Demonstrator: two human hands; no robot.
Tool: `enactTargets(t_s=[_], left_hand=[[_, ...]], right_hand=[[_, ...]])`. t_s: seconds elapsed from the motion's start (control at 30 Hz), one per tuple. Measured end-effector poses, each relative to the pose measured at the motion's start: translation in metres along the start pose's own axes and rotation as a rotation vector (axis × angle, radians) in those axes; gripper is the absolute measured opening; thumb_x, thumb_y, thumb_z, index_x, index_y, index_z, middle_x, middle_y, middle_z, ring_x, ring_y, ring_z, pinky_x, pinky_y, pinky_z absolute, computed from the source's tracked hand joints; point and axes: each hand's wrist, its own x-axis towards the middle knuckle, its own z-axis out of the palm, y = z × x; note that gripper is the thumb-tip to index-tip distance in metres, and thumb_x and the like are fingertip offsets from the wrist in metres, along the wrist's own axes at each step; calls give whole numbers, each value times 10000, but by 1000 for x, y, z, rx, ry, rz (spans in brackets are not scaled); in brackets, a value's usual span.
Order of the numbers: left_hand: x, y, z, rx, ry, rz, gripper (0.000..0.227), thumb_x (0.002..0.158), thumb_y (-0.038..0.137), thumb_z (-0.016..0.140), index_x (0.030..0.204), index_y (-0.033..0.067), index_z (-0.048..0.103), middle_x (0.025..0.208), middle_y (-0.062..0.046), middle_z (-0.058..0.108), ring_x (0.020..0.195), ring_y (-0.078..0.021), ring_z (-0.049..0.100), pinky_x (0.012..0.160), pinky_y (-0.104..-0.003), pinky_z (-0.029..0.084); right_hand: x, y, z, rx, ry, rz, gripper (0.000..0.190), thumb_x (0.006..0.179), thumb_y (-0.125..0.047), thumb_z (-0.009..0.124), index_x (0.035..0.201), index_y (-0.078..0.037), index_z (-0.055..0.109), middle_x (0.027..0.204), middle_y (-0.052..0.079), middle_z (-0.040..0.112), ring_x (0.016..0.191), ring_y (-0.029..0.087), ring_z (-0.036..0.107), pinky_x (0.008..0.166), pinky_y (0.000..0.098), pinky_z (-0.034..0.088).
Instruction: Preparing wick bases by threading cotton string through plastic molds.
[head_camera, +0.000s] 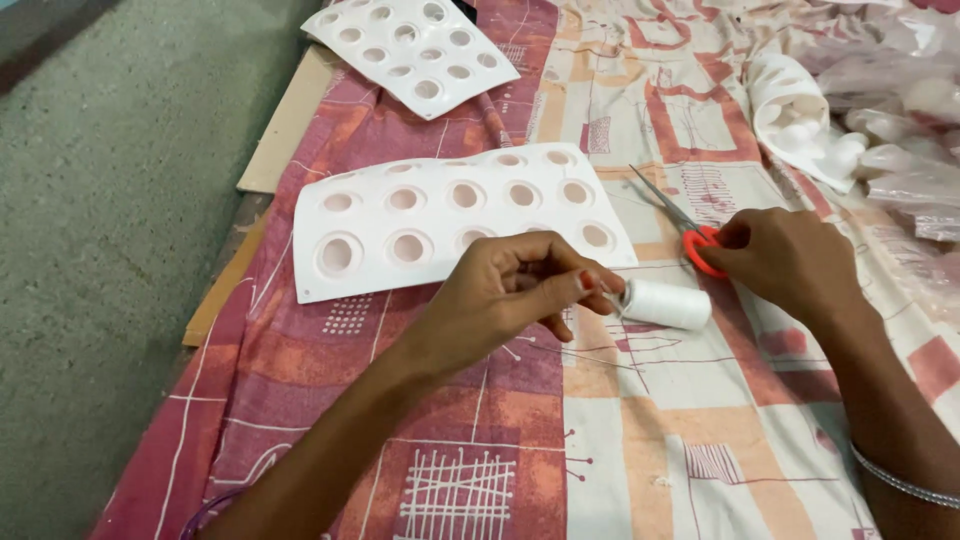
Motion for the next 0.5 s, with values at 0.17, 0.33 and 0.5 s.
enactTargets(t_s=[0.17,0.33,0.5], left_hand=[[-9,5,-3,-57,51,19,157,1001,180,643,1028,34,695,1194,-160,769,969,-122,740,723,-274,607],[-10,3,-1,-75,159,-112,190,990,187,640,1058,33,728,1101,-91,774,927,-105,714,716,-272,585],[-19,14,-3,52,240,-112,195,978,180,661,1060,21,737,973,-60,773,866,-103,730,680,-265,586]], right_hand=[[28,47,21,292,-88,50,391,946,-411,694,1149,-95,800,911,145,805,820,302,727,743,447,599],[-2,67,18,1238,-303,161,523,928,-400,635,1240,18,679,1196,137,711,1057,173,689,933,299,521],[-91,111,69,1918,-517,-35,470,1097,-461,610,1221,-11,554,1205,116,641,1013,195,638,870,330,561]])
